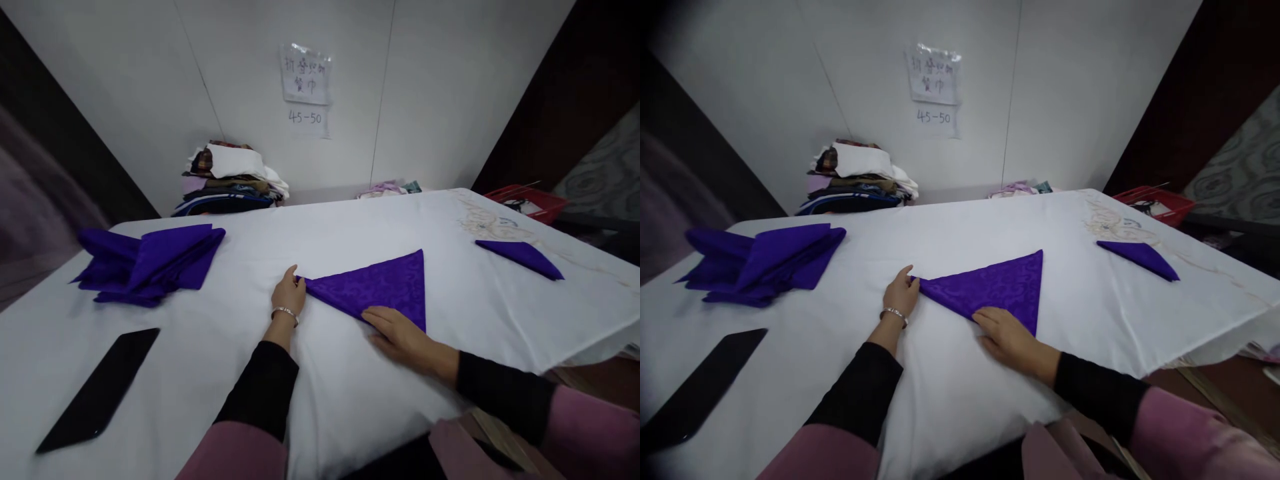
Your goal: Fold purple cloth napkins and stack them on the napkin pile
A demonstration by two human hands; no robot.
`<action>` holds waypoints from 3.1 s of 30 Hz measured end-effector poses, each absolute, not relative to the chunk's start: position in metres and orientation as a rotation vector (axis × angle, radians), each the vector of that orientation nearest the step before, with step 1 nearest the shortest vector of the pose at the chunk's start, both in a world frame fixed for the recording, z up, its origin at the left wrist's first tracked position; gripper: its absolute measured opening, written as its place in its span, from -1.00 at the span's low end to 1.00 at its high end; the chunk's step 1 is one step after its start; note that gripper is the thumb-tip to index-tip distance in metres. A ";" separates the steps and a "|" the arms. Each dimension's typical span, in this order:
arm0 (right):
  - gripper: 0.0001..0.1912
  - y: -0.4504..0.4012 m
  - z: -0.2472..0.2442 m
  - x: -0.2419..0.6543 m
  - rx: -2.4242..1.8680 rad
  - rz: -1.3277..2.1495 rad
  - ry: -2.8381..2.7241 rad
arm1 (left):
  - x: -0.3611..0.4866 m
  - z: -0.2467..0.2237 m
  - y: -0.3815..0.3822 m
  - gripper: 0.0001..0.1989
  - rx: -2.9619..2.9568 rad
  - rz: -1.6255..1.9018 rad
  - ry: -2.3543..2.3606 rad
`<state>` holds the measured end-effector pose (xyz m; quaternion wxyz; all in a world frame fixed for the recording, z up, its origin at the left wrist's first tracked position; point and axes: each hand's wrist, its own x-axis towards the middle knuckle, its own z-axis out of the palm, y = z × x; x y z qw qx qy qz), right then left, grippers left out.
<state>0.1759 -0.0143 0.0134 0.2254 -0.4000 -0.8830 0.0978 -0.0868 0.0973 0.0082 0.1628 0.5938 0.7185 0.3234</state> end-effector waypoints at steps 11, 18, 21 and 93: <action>-0.40 -0.079 -0.006 0.238 -1.236 0.142 -2.357 | -0.086 0.012 0.095 -0.54 1.851 0.669 2.154; -0.58 -0.073 0.003 0.239 -1.230 0.020 -2.287 | -0.088 0.012 0.097 -0.54 1.916 0.615 2.162; -0.62 -0.072 0.006 0.238 -1.225 0.023 -2.283 | -0.088 0.012 0.098 -0.55 1.991 0.568 2.160; -0.19 0.073 0.028 0.271 -1.800 0.287 -2.306 | -0.015 -0.005 0.053 -0.40 2.670 0.154 1.475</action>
